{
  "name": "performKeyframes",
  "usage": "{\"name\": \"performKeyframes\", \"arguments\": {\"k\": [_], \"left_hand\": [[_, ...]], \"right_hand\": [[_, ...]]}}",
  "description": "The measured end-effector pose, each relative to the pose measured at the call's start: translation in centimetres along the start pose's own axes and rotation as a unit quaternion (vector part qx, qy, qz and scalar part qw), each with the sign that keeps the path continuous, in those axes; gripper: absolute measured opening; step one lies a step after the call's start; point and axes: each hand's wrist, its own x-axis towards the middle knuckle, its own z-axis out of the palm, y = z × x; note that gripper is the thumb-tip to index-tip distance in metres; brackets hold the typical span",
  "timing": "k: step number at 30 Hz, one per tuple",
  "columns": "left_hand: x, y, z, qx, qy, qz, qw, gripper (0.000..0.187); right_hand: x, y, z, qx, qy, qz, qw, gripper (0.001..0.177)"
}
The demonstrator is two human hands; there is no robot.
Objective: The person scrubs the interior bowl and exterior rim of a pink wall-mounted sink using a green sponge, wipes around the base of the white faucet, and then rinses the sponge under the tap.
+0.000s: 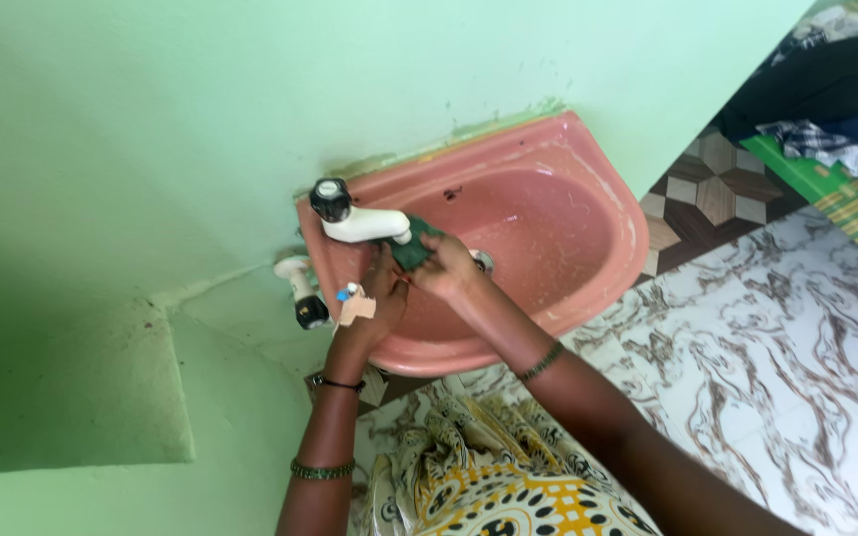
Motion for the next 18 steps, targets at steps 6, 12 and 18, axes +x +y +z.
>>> {"name": "performKeyframes", "arguments": {"k": [6, 12, 18], "left_hand": [[-0.9, 0.6, -0.5, 0.013, 0.051, 0.126, 0.991, 0.070], [-0.8, -0.7, 0.4, 0.014, 0.052, 0.088, 0.995, 0.068], [-0.8, -1.4, 0.1, 0.049, 0.062, 0.078, 0.994, 0.065]], "right_hand": [[-2.2, -0.1, 0.0, -0.048, -0.040, 0.008, 0.998, 0.034], [-0.5, -0.2, 0.6, -0.031, -0.028, 0.016, 0.999, 0.034], [-2.3, -0.4, 0.4, -0.063, 0.001, 0.009, 0.998, 0.035]]}}
